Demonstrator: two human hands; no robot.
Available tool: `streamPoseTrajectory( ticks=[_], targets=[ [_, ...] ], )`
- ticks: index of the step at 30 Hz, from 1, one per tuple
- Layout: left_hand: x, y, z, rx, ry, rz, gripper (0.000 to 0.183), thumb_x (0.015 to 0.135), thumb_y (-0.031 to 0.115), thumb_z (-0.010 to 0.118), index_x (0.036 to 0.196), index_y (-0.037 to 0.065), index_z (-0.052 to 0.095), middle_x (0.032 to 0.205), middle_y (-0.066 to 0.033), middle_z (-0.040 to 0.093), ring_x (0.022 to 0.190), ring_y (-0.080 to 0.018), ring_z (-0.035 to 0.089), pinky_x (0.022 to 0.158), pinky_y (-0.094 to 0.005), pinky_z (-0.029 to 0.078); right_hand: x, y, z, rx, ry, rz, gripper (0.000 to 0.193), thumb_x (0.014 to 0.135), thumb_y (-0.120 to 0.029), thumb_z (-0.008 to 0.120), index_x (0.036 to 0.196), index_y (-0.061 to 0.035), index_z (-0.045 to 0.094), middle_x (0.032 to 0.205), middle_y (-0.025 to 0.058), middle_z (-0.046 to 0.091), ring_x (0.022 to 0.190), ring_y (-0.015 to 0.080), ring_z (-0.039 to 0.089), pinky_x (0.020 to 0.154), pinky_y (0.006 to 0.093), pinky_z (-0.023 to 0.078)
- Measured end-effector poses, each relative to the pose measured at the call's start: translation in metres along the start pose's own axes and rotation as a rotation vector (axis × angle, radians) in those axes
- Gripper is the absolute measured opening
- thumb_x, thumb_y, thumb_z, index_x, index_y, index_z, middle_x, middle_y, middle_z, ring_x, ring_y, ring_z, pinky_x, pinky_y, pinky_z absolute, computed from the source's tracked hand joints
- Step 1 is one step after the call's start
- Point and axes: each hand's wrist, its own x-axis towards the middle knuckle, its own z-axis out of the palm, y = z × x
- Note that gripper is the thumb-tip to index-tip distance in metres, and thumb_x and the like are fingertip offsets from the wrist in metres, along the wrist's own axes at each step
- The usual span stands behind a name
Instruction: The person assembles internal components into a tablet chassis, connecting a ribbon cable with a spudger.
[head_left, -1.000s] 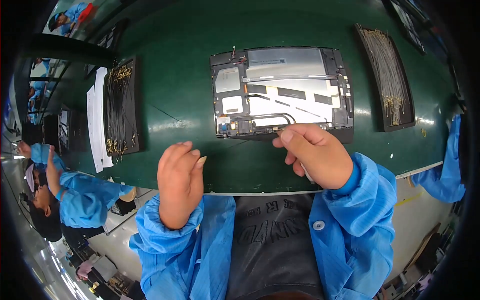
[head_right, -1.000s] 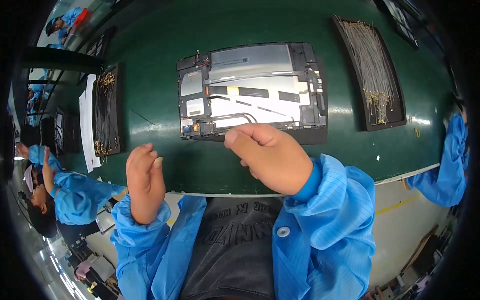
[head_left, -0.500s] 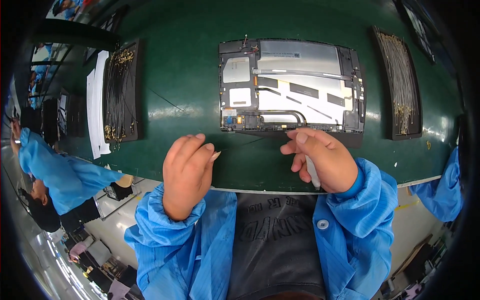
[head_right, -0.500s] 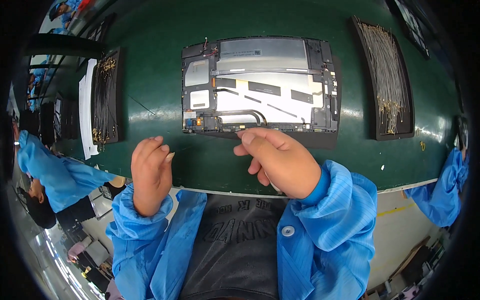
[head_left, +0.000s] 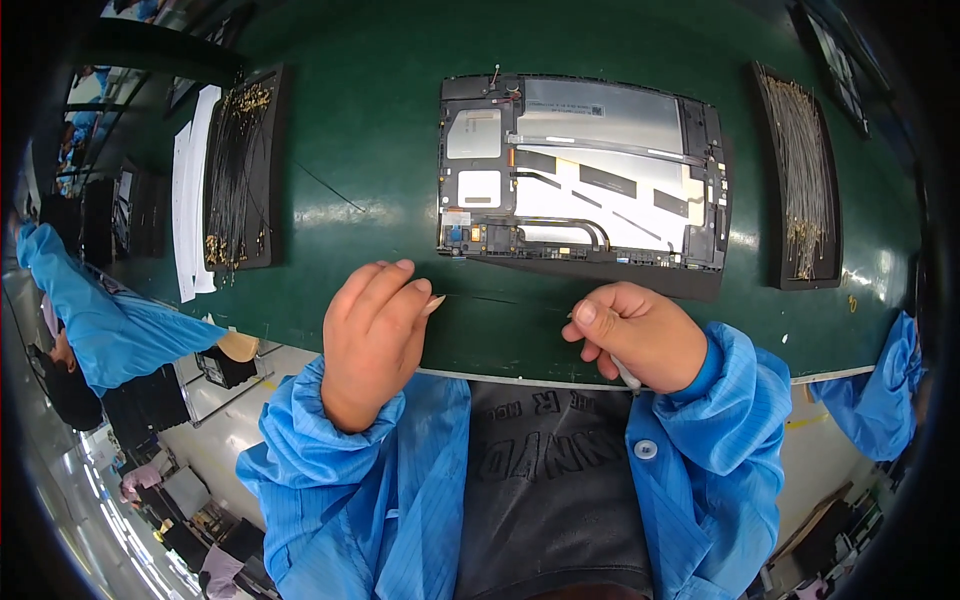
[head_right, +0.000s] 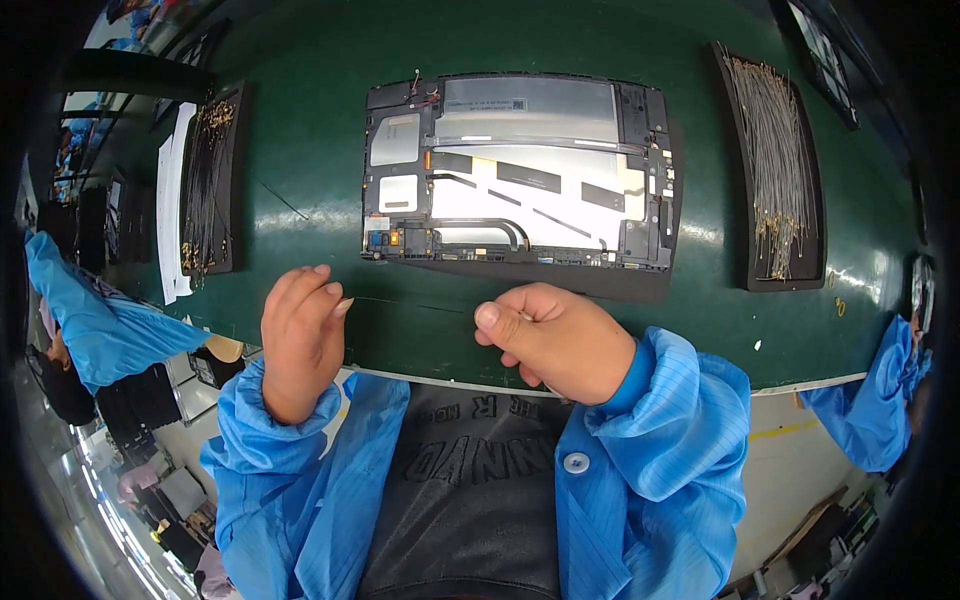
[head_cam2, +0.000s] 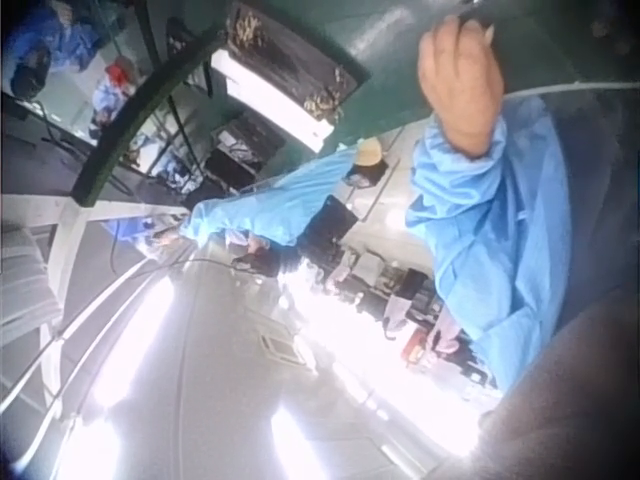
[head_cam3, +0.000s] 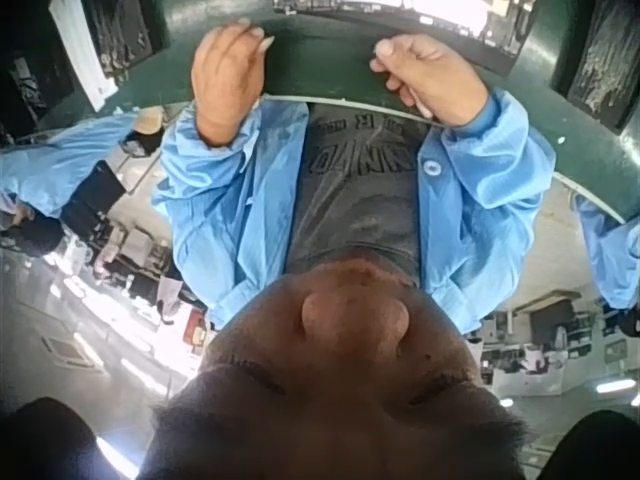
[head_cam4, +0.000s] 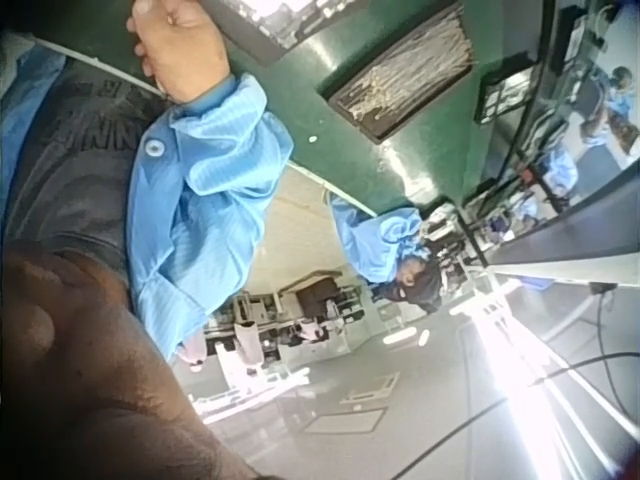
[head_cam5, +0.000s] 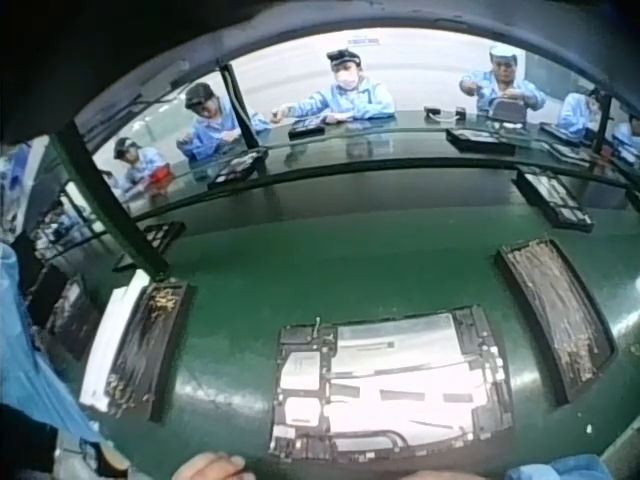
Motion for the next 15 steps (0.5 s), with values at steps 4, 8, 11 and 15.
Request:
streamPoseTrajectory(
  ticks=[4,8,11,15],
  targets=[
    [0.0,0.0,0.005,0.022,-0.019,-0.015,0.035,0.062,-0.001,0.062,0.094,0.003,0.048,0.093,-0.0144,0.052,0.081,-0.0321,0.051,0.07,-0.0375,0.043,0.002,0.004,-0.002,0.006,0.027,0.008,0.04,0.076,-0.04,0.054,0.087,-0.0012,0.052,0.07,0.0041,0.051,0.053,0.0074,0.043,0.047,0.0193,0.038],
    [0.01,0.027,0.022,-0.183,-0.024,0.074,0.031,0.06,0.01,0.064,0.089,0.007,0.055,0.085,-0.01,0.053,0.073,-0.0266,0.052,0.061,-0.0332,0.045,0.005,0.001,0.003,-0.013,-0.075,0.031,0.04,0.075,-0.04,0.056,0.084,-0.0009,0.051,0.069,0.0045,0.05,0.051,0.0074,0.044,0.046,0.0198,0.038],
    [0.013,0.039,0.033,-0.281,-0.062,0.082,0.027,0.06,0.011,0.063,0.086,0.007,0.057,0.083,-0.0076,0.054,0.073,-0.0248,0.051,0.059,-0.0321,0.044,0.005,0.001,0.007,0.078,-0.133,0.04,0.039,0.075,-0.038,0.056,0.083,-0.0005,0.05,0.069,0.0045,0.05,0.052,0.0076,0.044,0.046,0.0194,0.037],
    [0.019,0.039,0.042,-0.19,0.057,0.064,0.021,0.061,0.009,0.062,0.082,0.008,0.057,0.081,-0.0049,0.054,0.072,-0.0228,0.051,0.058,-0.0308,0.042,0.007,-0.004,0.002,0.107,-0.111,0.031,0.028,0.079,-0.029,0.053,0.086,-0.002,0.05,0.075,0.0068,0.054,0.053,0.0092,0.047,0.046,0.0204,0.039]
  ],
)
